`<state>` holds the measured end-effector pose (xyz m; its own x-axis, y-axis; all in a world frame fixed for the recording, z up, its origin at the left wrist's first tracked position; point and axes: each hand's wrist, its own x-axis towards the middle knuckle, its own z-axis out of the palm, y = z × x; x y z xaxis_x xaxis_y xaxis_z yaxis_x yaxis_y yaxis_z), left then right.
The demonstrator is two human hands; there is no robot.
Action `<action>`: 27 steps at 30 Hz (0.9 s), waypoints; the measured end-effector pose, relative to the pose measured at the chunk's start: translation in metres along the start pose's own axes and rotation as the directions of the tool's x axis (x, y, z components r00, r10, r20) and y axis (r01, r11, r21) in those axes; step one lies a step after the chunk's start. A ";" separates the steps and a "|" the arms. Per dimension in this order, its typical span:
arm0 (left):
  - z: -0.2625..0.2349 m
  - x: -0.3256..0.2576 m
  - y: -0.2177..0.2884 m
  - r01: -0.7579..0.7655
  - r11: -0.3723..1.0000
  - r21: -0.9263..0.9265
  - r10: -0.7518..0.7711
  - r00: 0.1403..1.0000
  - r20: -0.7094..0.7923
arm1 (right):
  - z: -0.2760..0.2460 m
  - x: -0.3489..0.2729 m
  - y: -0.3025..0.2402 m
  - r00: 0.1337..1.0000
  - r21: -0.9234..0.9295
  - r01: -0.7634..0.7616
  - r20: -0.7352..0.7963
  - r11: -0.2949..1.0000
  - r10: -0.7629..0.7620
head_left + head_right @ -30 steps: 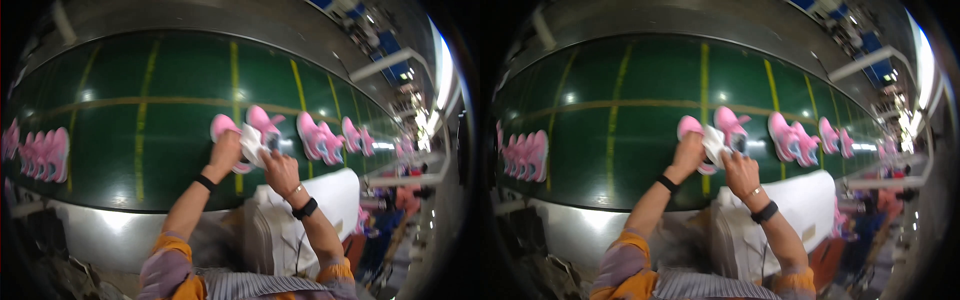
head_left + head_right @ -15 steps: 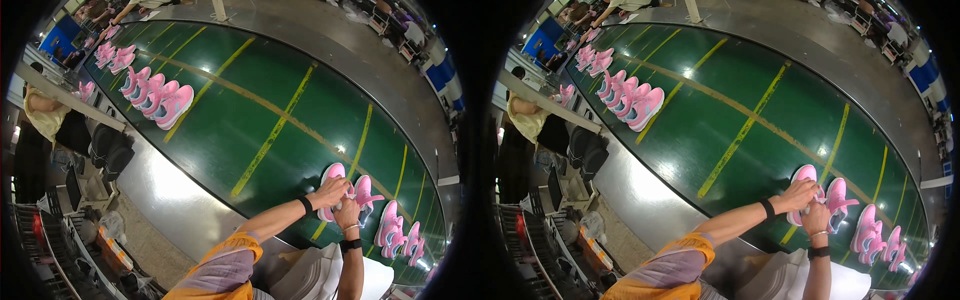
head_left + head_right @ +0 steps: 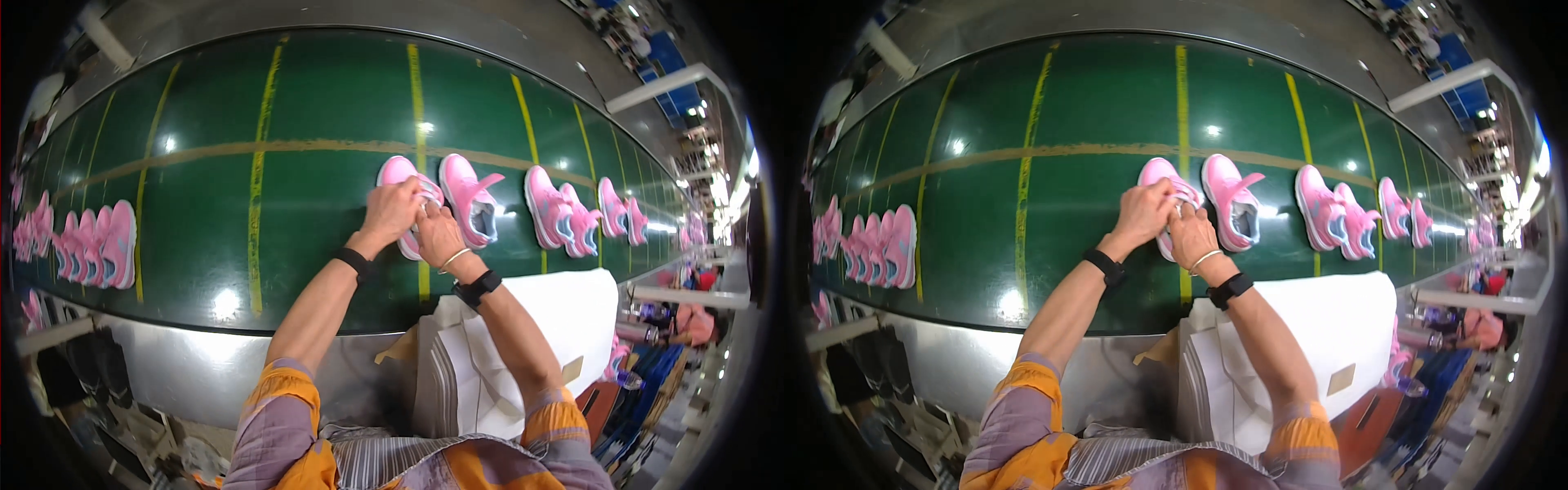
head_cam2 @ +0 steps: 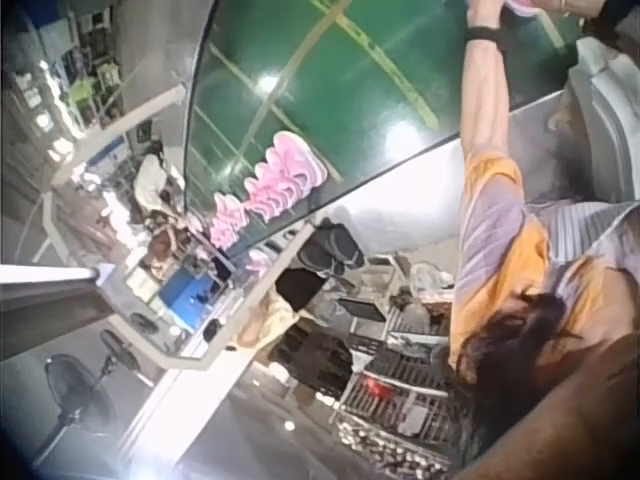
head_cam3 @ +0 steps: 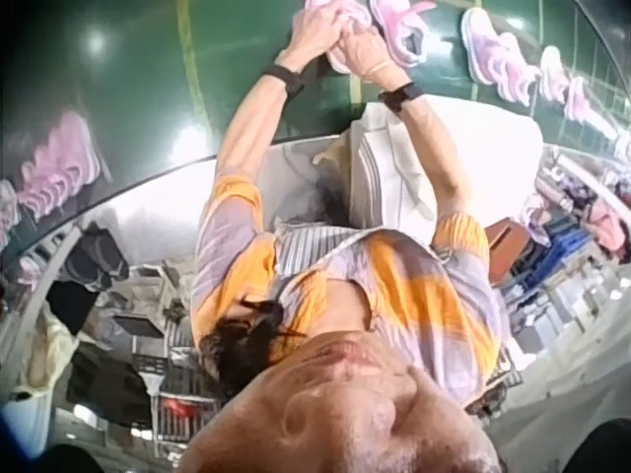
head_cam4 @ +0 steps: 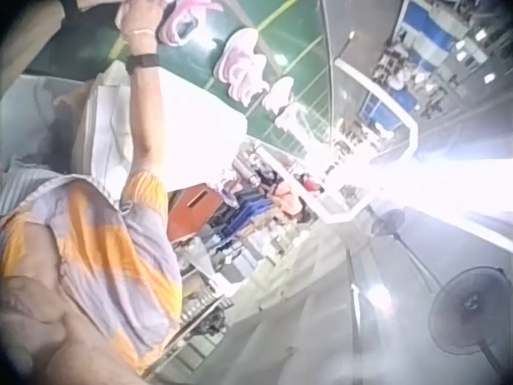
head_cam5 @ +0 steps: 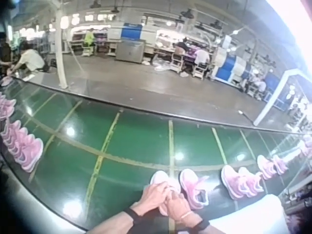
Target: Cleaning and preparing pink sneakers on an assembly line by inserting paper/tissue and wiping them down.
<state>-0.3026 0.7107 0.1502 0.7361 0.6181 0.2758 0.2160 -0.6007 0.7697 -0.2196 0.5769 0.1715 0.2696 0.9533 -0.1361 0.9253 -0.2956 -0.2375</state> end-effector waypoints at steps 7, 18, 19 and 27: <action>0.004 0.000 0.002 -0.066 0.995 0.070 0.054 0.986 0.156 | 0.003 0.005 -0.010 0.988 -0.191 0.082 0.145 0.978 -0.055; 0.001 -0.004 0.000 0.135 0.987 -0.083 -0.121 0.980 0.157 | -0.024 -0.061 0.014 0.958 0.237 0.282 -0.017 0.930 -0.287; 0.001 -0.008 -0.001 0.149 0.982 -0.112 -0.138 0.985 0.106 | -0.023 -0.061 0.011 0.951 0.252 0.308 -0.052 0.917 -0.305; 0.026 -0.036 -0.001 0.118 0.972 -0.201 -0.152 0.975 -0.161 | -0.003 -0.032 -0.011 0.965 -0.161 0.210 0.194 0.964 -0.178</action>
<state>-0.3129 0.6756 0.1241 0.5814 0.7759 0.2448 0.1679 -0.4089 0.8970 -0.2374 0.5501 0.1810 0.0440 0.9603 -0.2756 0.9919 -0.0748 -0.1026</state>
